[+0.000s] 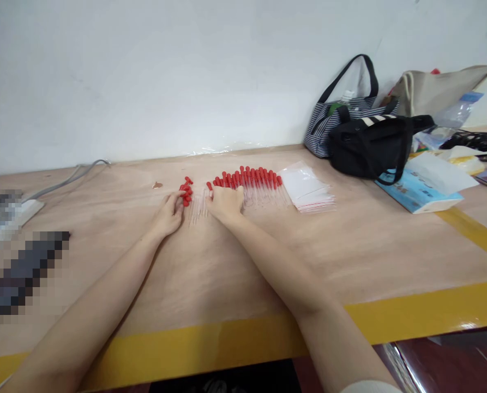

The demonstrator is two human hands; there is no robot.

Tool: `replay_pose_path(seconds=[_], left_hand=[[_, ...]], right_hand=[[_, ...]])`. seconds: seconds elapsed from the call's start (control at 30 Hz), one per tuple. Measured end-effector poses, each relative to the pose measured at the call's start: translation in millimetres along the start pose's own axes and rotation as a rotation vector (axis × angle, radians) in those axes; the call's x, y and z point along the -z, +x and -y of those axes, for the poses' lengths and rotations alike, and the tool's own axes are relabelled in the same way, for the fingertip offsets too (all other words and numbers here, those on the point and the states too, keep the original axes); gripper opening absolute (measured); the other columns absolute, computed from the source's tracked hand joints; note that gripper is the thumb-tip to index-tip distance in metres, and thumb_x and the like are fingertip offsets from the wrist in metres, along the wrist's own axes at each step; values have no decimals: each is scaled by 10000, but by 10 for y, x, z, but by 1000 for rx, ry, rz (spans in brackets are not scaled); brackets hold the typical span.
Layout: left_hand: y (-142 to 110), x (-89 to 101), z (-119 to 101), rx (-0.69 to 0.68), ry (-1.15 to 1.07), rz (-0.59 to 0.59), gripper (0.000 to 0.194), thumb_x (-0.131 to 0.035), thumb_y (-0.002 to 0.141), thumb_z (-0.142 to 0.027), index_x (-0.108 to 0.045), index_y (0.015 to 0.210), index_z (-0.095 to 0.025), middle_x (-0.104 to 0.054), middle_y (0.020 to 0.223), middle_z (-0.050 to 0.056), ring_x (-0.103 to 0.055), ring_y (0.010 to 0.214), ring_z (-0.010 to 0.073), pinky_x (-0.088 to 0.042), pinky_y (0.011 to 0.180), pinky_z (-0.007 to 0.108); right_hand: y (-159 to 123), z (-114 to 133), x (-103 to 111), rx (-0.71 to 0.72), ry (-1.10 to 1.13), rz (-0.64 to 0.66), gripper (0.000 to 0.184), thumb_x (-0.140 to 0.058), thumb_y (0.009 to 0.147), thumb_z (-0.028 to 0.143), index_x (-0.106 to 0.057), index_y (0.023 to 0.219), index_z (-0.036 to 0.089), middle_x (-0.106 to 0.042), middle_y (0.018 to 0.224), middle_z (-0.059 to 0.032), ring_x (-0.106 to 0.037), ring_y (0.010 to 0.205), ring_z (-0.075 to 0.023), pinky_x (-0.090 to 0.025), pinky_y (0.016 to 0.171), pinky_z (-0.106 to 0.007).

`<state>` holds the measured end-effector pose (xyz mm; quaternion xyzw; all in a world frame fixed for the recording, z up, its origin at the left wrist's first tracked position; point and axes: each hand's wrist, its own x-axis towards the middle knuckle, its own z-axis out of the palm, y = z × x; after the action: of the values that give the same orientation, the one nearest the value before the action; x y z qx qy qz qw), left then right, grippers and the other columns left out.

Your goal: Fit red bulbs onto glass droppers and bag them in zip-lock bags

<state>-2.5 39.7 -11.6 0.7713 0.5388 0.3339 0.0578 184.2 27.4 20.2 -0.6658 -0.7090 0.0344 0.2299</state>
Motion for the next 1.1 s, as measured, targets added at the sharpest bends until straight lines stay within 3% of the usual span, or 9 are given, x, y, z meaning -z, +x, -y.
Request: replay_pose_path(seconds=[0.23,0.37,0.47,0.67,0.9,1.03,1.1], left_hand=[[-1,16,6,50,-102,26,332,-395,780,-132,-442,1102,-199,-594,1013,73,-556,923,202,-426,847,397],[7,5,-9,-28,-54,-9,385,-400,790,-142,-463,1166,-198,-558,1055,82,-518,1006,207,-388,917,381],[7,4,-34,-6,16,-32,329,-420,796,-178,-557,1095,-193,-529,1022,92,-506,1003,226,-395,912,380],[-1,20,-74,99,-18,-97,181,-484,789,-256,-592,917,-186,-542,906,73,-541,861,200,-435,826,359],[16,10,-3,223,-45,-186,110,-531,749,-264,-550,804,-171,-568,782,32,-531,686,152,-455,672,306],[-56,-4,-87,143,-103,-315,233,-509,775,-247,-540,986,-154,-564,869,53,-547,756,152,-471,709,302],[-136,-19,-214,28,-143,-301,274,-479,808,-240,-539,1062,-156,-564,915,61,-555,806,151,-472,762,307]], right_hand=[[72,228,-46,-85,-15,165,222,-496,751,316,-647,812,165,-664,850,-124,-592,799,-232,-317,782,-403],[117,263,-33,-128,21,223,192,-530,726,305,-646,798,171,-665,856,-125,-597,804,-244,-312,806,-433],[127,257,-43,-128,35,227,179,-535,714,300,-645,774,171,-665,856,-131,-597,794,-253,-312,800,-444],[-1,108,-4,-69,29,96,212,-468,757,316,-619,713,173,-663,744,-105,-586,706,-219,-314,762,-407],[-436,-408,109,150,102,-162,183,-411,807,299,-539,790,169,-636,738,-59,-560,717,-183,-289,799,-370],[-637,-658,143,316,214,-207,166,-406,839,261,-539,820,164,-632,784,-63,-560,728,-170,-343,755,-327],[-689,-696,180,367,260,-230,177,-403,849,231,-556,907,163,-637,840,-70,-566,772,-173,-368,742,-314]])
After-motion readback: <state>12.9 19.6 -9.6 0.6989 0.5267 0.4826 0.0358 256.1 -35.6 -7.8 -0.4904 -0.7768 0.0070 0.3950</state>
